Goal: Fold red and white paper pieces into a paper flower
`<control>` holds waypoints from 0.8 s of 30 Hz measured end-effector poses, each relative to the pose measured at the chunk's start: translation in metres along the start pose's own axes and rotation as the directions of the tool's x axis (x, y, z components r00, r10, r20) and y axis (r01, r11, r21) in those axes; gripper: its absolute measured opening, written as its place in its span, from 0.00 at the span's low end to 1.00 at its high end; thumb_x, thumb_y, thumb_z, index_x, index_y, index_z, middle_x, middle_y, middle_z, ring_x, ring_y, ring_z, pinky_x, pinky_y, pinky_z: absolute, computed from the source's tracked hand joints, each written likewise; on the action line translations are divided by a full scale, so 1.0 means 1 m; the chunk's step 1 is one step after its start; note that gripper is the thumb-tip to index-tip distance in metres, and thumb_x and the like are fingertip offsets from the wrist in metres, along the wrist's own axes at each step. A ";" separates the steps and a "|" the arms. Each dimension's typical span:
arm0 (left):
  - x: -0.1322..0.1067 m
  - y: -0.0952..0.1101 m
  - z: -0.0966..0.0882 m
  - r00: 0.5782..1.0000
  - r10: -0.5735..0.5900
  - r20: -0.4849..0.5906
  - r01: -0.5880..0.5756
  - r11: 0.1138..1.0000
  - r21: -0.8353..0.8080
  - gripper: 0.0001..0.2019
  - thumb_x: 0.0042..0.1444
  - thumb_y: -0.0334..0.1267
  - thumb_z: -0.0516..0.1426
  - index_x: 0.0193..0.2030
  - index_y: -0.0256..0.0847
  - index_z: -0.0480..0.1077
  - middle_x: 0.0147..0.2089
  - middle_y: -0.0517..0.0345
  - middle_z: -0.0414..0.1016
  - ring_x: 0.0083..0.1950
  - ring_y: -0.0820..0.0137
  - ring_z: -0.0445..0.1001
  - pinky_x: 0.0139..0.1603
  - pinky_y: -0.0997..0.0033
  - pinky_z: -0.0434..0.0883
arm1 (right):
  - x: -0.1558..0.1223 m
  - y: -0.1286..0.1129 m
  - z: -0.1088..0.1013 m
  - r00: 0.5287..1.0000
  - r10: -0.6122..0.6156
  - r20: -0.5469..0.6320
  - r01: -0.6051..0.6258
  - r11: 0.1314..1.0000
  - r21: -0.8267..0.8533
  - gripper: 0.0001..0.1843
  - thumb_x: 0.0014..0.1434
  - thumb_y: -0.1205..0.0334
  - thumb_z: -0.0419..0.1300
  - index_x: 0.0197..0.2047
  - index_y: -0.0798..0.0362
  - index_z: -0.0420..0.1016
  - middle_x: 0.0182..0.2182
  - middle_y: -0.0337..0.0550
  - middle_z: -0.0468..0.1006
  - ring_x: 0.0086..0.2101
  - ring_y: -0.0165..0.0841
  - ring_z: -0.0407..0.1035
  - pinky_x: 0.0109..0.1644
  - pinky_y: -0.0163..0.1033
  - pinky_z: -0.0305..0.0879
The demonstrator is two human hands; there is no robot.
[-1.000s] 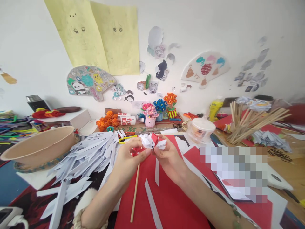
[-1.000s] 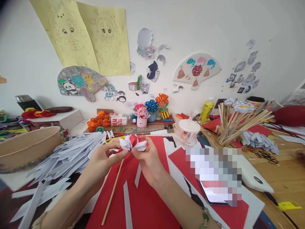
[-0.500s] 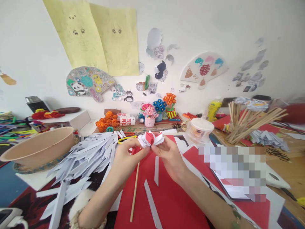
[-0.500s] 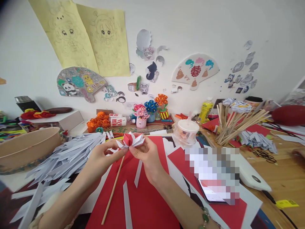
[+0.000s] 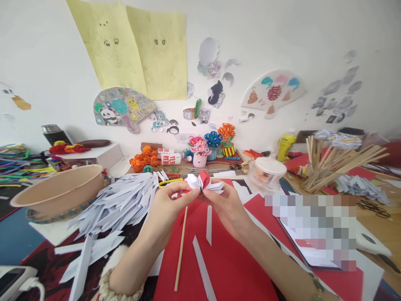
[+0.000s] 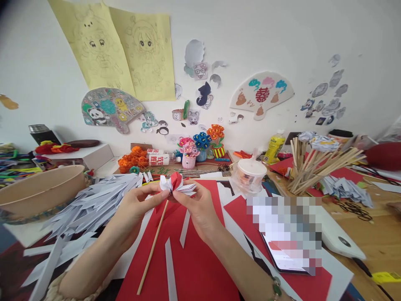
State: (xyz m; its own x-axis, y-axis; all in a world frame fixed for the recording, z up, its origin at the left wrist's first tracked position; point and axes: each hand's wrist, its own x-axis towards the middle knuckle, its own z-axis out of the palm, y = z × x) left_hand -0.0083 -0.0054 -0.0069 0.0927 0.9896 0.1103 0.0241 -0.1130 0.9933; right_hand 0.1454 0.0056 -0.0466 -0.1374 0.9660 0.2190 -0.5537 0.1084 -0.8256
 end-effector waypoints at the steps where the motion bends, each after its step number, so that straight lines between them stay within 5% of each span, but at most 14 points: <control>1: -0.001 0.000 0.001 1.000 0.021 -0.019 -0.020 0.999 0.036 0.11 0.51 0.47 0.66 0.30 0.41 0.77 0.43 0.54 0.79 0.45 0.63 0.71 0.47 0.66 0.63 | 0.000 0.001 0.000 1.000 -0.007 -0.009 0.007 1.000 0.003 0.11 0.50 0.58 0.75 0.36 0.51 0.82 0.35 0.41 0.82 0.37 0.36 0.75 0.49 0.46 0.74; 6: -0.003 0.001 0.003 0.987 0.138 -0.083 -0.120 0.974 0.192 0.11 0.51 0.47 0.64 0.27 0.42 0.77 0.41 0.54 0.77 0.44 0.61 0.71 0.41 0.65 0.61 | 0.000 0.004 -0.002 0.999 -0.039 -0.032 0.037 0.999 -0.038 0.12 0.49 0.60 0.76 0.38 0.49 0.83 0.37 0.40 0.83 0.41 0.35 0.75 0.50 0.43 0.71; 24: -0.001 -0.003 -0.001 0.991 0.135 -0.012 -0.127 0.956 0.266 0.12 0.54 0.48 0.62 0.31 0.42 0.77 0.45 0.50 0.77 0.47 0.58 0.72 0.44 0.62 0.61 | -0.002 0.008 -0.005 0.990 -0.119 -0.073 0.106 0.982 -0.159 0.10 0.48 0.59 0.77 0.34 0.47 0.84 0.32 0.38 0.82 0.36 0.34 0.74 0.45 0.40 0.69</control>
State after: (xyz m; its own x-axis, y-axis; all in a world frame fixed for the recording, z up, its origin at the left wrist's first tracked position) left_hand -0.0094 -0.0062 -0.0095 0.0830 0.9663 0.2437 0.2761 -0.2573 0.9261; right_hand 0.1451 0.0059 -0.0567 -0.0098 0.9608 0.2770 -0.4278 0.2464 -0.8696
